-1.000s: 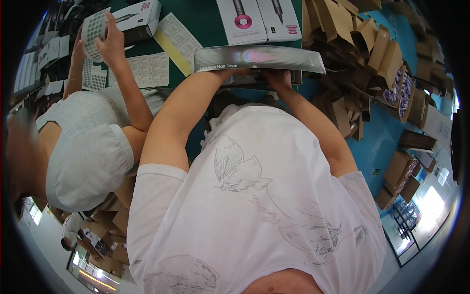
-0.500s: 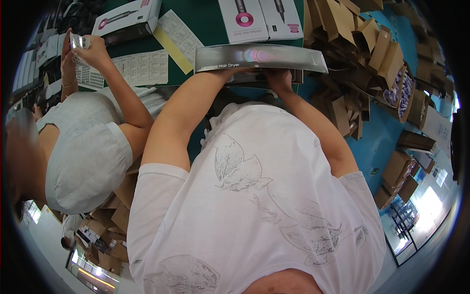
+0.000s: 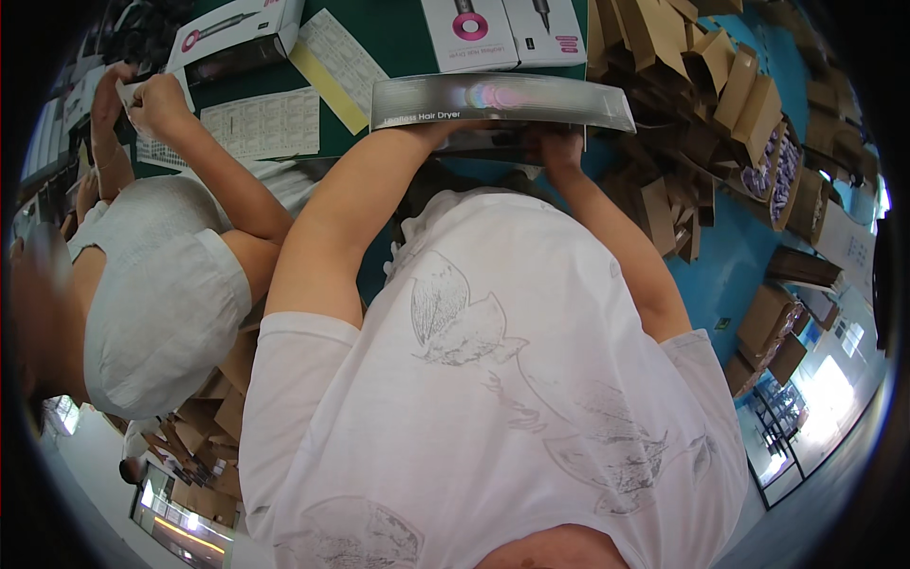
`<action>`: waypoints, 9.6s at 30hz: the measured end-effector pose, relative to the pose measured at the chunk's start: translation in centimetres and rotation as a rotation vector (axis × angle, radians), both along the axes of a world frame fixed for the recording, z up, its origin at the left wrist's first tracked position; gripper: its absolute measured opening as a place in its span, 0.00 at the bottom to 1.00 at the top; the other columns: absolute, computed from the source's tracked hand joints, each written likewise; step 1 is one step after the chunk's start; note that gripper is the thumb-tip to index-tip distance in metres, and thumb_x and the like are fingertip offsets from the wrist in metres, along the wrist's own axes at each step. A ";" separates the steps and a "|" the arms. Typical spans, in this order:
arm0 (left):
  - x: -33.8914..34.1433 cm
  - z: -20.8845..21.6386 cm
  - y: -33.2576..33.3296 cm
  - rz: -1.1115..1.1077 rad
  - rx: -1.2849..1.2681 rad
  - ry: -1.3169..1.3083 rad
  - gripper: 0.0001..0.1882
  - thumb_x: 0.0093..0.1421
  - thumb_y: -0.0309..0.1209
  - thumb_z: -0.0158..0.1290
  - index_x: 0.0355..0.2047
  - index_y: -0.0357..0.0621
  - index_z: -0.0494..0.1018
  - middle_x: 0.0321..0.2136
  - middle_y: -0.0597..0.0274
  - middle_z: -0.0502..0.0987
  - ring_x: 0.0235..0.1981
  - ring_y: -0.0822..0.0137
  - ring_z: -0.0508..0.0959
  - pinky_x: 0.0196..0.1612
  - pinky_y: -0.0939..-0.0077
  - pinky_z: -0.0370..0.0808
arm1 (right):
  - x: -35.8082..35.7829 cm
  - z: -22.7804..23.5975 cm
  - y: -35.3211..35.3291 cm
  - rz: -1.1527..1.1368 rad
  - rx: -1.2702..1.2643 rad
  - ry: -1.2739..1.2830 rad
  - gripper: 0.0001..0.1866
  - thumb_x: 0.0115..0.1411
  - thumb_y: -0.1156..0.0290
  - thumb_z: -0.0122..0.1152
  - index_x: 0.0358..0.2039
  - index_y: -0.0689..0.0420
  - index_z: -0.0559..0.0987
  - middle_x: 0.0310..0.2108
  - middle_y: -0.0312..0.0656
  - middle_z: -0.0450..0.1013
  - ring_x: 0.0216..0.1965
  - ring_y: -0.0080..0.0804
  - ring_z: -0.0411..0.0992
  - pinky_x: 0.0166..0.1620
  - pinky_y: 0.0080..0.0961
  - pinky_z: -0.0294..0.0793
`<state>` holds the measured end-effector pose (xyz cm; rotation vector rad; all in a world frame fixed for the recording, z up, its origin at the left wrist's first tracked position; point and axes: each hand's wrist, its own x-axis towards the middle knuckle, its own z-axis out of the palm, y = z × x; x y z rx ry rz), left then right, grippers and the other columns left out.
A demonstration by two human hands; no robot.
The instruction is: Applying product labels and quality control stickers to hair dryer boxes on a factory production floor.
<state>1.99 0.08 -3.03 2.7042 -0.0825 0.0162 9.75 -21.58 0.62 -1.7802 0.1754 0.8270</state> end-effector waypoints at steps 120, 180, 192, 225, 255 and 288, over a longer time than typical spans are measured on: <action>-13.6 8.6 -0.1 0.543 -0.399 -0.255 0.47 0.49 0.20 0.62 0.69 0.41 0.54 0.55 0.42 0.73 0.54 0.42 0.75 0.55 0.61 0.74 | 11.1 9.9 -6.6 0.464 -0.003 0.103 0.31 0.64 0.56 0.63 0.66 0.48 0.69 0.57 0.45 0.71 0.56 0.32 0.69 0.56 0.29 0.69; -15.7 2.4 0.1 1.126 -0.838 0.158 0.22 0.53 0.40 0.68 0.41 0.35 0.82 0.31 0.61 0.83 0.31 0.73 0.78 0.37 0.78 0.75 | 0.0 2.8 -9.6 0.459 -0.431 -0.771 0.30 0.67 0.54 0.57 0.66 0.52 0.67 0.44 0.54 0.69 0.46 0.46 0.69 0.49 0.35 0.72; -13.4 2.9 0.6 1.052 -0.754 0.258 0.33 0.54 0.39 0.67 0.58 0.37 0.73 0.35 0.56 0.84 0.33 0.71 0.82 0.40 0.75 0.77 | -0.7 1.9 -9.4 0.426 -0.595 -0.487 0.34 0.69 0.46 0.48 0.70 0.49 0.60 0.44 0.58 0.73 0.47 0.53 0.71 0.52 0.41 0.70; -12.5 12.4 4.4 0.335 -1.420 0.037 0.52 0.46 0.24 0.50 0.74 0.42 0.44 0.67 0.52 0.59 0.65 0.58 0.65 0.63 0.63 0.67 | 3.3 5.7 -11.5 0.423 -0.109 -0.688 0.42 0.54 0.82 0.67 0.68 0.47 0.63 0.53 0.47 0.75 0.51 0.44 0.75 0.54 0.32 0.76; -16.6 11.7 5.5 0.250 -0.410 -0.061 0.43 0.43 0.15 0.41 0.66 0.39 0.61 0.65 0.43 0.63 0.67 0.45 0.62 0.69 0.61 0.59 | 1.6 8.9 -13.6 0.873 -0.191 -1.208 0.41 0.40 0.87 0.61 0.61 0.56 0.69 0.62 0.55 0.65 0.58 0.55 0.69 0.57 0.41 0.73; -19.6 -0.8 -1.1 0.712 -0.789 0.118 0.24 0.68 0.35 0.49 0.63 0.41 0.67 0.61 0.51 0.70 0.62 0.55 0.69 0.65 0.69 0.63 | -1.4 -2.4 -13.6 0.259 0.035 -0.181 0.22 0.60 0.81 0.62 0.56 0.65 0.75 0.30 0.28 0.69 0.29 0.16 0.63 0.33 0.15 0.64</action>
